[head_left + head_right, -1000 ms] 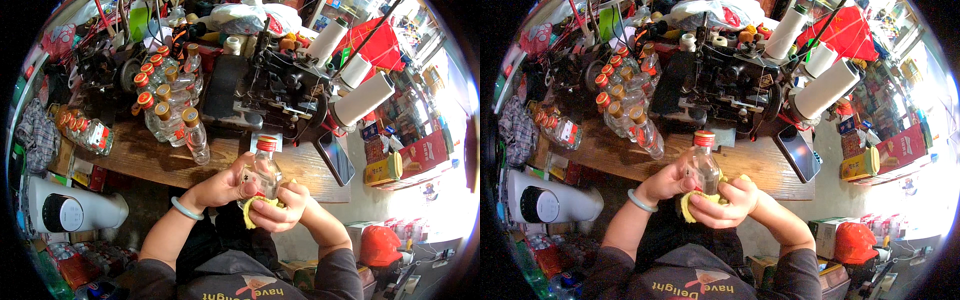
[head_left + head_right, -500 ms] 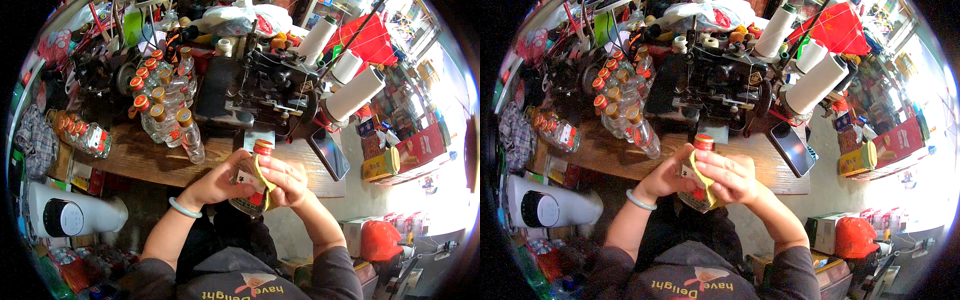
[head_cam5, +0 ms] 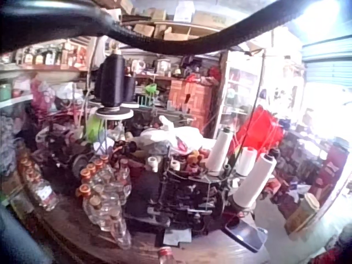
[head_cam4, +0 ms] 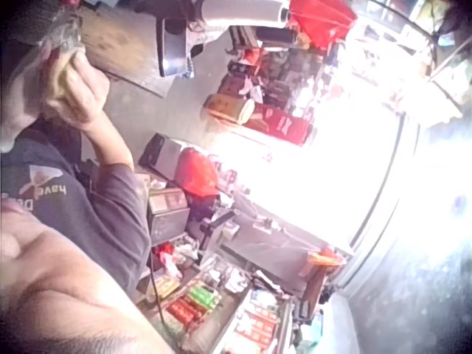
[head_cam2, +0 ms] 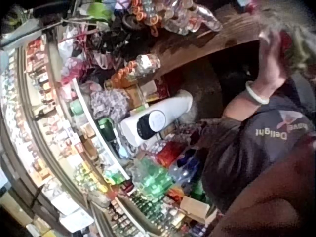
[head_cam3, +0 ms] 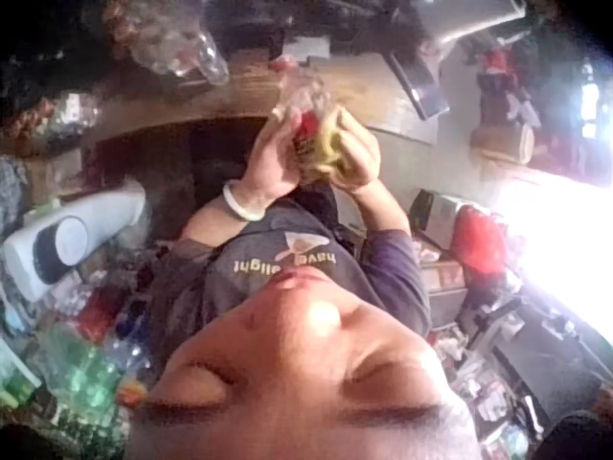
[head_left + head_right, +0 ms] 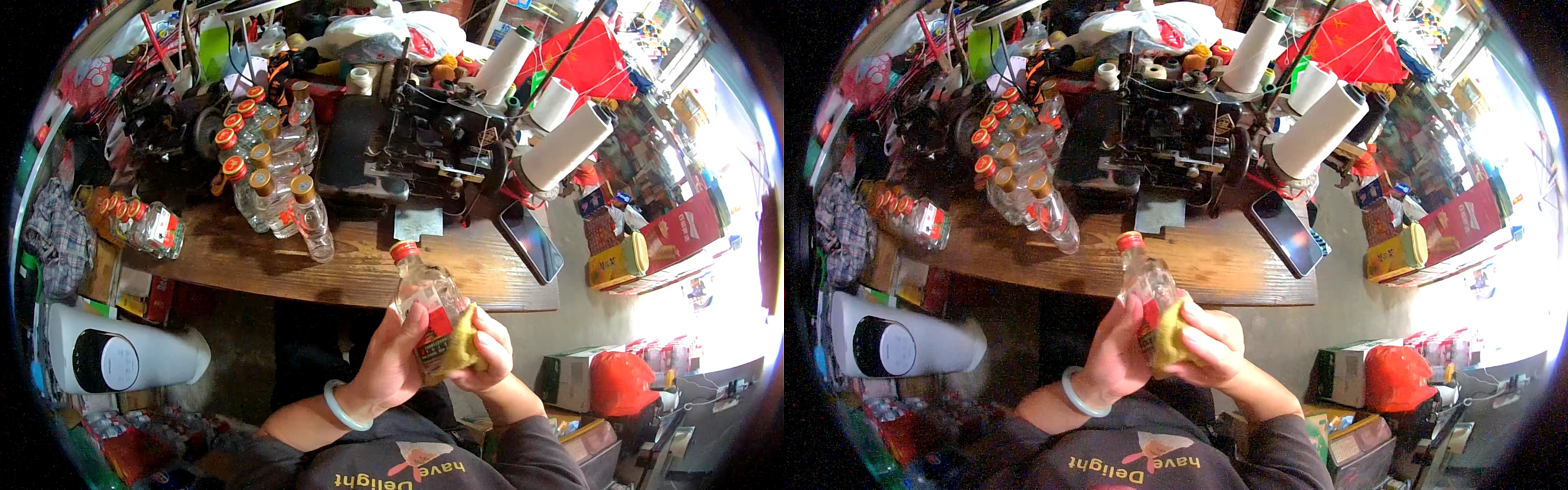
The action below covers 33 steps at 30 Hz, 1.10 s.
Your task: The person wipes small glass bottles with a yellow cloth and places them back on a crowded wooden table near sewing machinery.
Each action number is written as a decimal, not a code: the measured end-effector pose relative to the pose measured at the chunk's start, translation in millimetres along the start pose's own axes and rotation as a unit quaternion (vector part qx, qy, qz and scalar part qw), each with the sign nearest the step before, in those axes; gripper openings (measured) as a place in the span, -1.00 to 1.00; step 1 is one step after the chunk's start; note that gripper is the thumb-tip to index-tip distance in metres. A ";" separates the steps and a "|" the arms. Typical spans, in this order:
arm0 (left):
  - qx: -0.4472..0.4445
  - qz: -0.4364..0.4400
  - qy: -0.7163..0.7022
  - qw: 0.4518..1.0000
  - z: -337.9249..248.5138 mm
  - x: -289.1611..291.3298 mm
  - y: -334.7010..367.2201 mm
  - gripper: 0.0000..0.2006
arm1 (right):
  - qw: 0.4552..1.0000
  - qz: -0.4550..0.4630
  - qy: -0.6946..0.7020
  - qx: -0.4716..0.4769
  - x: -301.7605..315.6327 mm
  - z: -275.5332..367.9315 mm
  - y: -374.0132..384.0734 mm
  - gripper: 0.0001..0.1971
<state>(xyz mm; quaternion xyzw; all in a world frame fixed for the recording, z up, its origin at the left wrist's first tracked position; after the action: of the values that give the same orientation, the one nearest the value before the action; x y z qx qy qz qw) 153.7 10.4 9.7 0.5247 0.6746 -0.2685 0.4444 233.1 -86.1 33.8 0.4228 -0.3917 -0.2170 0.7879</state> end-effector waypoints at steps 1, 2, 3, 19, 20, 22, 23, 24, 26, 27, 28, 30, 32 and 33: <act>0.029 -0.014 -0.080 0.996 7.2 1.2 -0.6 -0.53 | 1.000 0.014 -0.001 -0.010 2.0 2.5 0.5 -0.40; 0.037 -0.002 -0.092 0.995 9.9 -0.5 -0.5 -0.58 | 0.999 0.026 0.014 -0.037 2.8 2.6 5.8 -0.39; 0.039 -0.001 -0.092 0.995 12.2 -1.0 -1.1 -0.58 | 0.997 0.037 0.031 -0.064 3.2 1.6 10.1 -0.38; -0.125 -0.105 0.152 0.975 13.6 4.0 -18.7 -0.66 | 0.971 -0.035 0.139 -0.192 -12.3 -0.1 -26.0 -0.50; -0.140 -0.109 0.153 0.972 14.0 1.9 -19.3 -0.66 | 0.962 -0.063 0.141 -0.225 -10.2 0.6 -24.4 -0.69; -0.142 -0.102 0.149 0.973 14.3 4.7 -19.6 -0.64 | 0.924 -0.126 0.225 -0.284 -9.0 -3.5 -36.8 -0.80; -0.140 -0.102 0.148 0.974 14.5 4.8 -20.7 -0.64 | 0.889 -0.157 0.285 -0.322 -9.6 -6.4 -47.2 -0.80; -0.111 -0.094 0.113 0.983 17.2 4.0 -20.1 -0.64 | 0.901 -0.145 0.292 -0.287 -8.8 -5.5 -48.1 -0.68; -0.073 -0.081 0.073 0.991 20.8 4.5 -18.3 -0.63 | 0.922 -0.112 0.269 -0.255 -11.9 -5.9 -48.8 -0.58; -0.073 -0.080 0.073 0.991 19.0 3.3 -18.0 -0.63 | 0.941 -0.079 0.244 -0.223 -14.1 -3.6 -47.2 -0.46; -0.056 -0.079 0.060 0.993 18.1 1.3 -17.4 -0.63 | 0.956 -0.046 0.220 -0.190 -16.6 -0.8 -45.9 -0.33; -0.034 -0.091 0.018 0.995 19.1 -1.3 -16.5 -0.64 | 0.972 -0.030 0.183 -0.144 -15.2 -1.5 -42.0 -0.28; 0.000 -0.075 -0.037 0.997 21.0 1.1 -15.9 -0.65 | 0.984 -0.040 0.149 -0.093 -12.8 0.8 -37.1 -0.29; 0.033 -0.058 -0.091 0.994 24.9 0.5 -15.5 -0.66 | 0.984 -0.040 0.149 -0.094 -7.6 -0.4 -40.4 -0.29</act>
<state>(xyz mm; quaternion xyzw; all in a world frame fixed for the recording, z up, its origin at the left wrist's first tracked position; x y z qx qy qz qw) 146.9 -14.7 -3.8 0.4721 0.6514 -0.3625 0.4704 228.4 -102.9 -3.4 0.3896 -0.2306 -0.2194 0.8642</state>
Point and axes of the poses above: each hand's wrist, its own y-axis towards the middle knuckle, its own x-axis out of the back of the hand, z = x × y, the point moved 5 cm from there along y, towards the middle knuckle, and after that the axes turned 12 degrees about z, right-handed, at the moved point
